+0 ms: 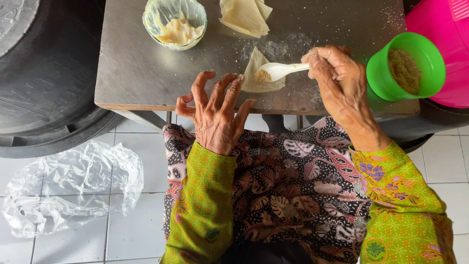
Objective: The person picks up thin dough wrappers, applies a paste to the edges by hand, places a spoonful of filling in the center using a spoon, and folds the wrappers into triangles on a metal table.
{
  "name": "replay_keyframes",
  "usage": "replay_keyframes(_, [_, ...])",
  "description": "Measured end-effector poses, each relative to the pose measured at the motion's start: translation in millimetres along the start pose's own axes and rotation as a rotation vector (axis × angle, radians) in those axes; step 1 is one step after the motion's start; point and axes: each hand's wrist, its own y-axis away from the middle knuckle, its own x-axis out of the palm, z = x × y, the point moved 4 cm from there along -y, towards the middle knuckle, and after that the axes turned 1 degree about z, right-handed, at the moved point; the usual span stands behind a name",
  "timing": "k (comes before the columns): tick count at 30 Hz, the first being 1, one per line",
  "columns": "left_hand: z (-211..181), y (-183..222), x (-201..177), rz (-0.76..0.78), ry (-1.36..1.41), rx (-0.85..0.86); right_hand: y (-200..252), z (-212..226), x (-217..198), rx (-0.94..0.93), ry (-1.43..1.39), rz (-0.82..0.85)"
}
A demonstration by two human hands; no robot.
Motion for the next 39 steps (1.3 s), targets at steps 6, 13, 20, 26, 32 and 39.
replay_keyframes(6, [1.1,-0.6,-1.8,-0.089,0.034,-0.021,9.6,22.0,-2.3,-0.246,0.276,-0.051])
replay_keyframes(13, [-3.2,-1.8,-10.4,-0.075,0.144,0.061,22.1,37.7,10.7,-0.563,0.656,-0.062])
replay_keyframes(20, [-10.7,0.5,-5.5,0.071,0.151,0.091,24.0,34.7,-21.9,-0.363,0.489,-0.112])
replay_keyframes(26, [-5.5,8.5,-2.0,0.033,0.196,0.220,79.7,2.9,-109.8,-0.015,0.158,-0.525])
replay_keyframes(32, [-2.4,6.1,5.1,0.059,0.019,0.138,107.5,-32.7,-155.9,-0.074,1.083,-0.447])
replay_keyframes(39, [-3.1,2.2,-3.4,-0.059,-0.168,-0.053,117.3,-53.8,-145.3,-0.033,1.064,-0.244])
